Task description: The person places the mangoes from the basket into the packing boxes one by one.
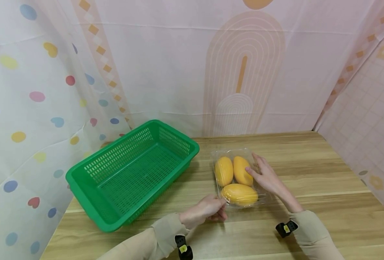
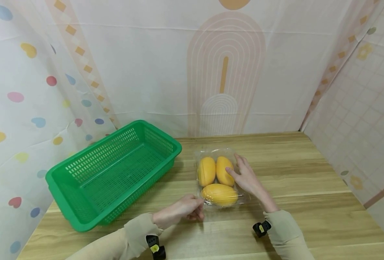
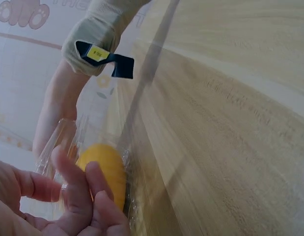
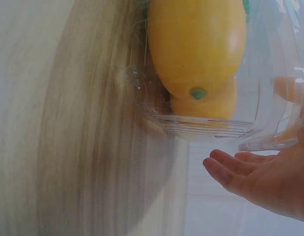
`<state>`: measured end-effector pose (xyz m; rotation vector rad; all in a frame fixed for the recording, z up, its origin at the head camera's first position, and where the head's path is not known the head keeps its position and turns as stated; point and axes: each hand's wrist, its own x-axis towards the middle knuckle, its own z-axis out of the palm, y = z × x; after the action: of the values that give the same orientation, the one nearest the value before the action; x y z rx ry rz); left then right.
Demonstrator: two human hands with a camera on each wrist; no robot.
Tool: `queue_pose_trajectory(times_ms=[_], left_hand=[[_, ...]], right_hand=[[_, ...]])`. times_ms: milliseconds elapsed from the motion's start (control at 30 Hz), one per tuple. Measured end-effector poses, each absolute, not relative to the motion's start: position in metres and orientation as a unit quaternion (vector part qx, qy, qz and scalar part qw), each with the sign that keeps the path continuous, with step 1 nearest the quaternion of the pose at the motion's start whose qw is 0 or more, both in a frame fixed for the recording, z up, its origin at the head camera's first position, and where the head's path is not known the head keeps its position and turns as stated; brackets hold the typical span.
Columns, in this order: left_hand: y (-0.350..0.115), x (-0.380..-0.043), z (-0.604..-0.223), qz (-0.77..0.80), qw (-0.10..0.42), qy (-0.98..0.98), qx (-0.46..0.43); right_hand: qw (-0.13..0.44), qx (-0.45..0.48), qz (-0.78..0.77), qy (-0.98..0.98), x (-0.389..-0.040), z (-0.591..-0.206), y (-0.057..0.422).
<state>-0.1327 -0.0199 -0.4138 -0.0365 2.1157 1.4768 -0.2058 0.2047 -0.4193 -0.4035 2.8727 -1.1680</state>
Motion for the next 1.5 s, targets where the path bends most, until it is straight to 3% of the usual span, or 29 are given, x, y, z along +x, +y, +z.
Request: queue_pose_trajectory(times_ms=[833,1233,1367,1500], left_hand=[[-0.020,-0.130,-0.412,0.577,0.273,0.770,-0.007],[-0.027,-0.140,-0.407,0.503,0.333,0.798,0.004],[-0.029,-0.151,-0.406,0.512,0.313,0.800,-0.015],[-0.032,-0.170,-0.411,0.548,0.251,0.798,-0.006]], right_hand=[[0.009,-0.130,-0.379,0.916,-0.205,-0.420,0.205],[0.006,-0.129,-0.375,0.918,-0.205,-0.419,0.203],[0.003,-0.128,-0.370,0.920,-0.204,-0.419,0.202],[-0.001,-0.129,-0.367,0.921,-0.204,-0.419,0.202]])
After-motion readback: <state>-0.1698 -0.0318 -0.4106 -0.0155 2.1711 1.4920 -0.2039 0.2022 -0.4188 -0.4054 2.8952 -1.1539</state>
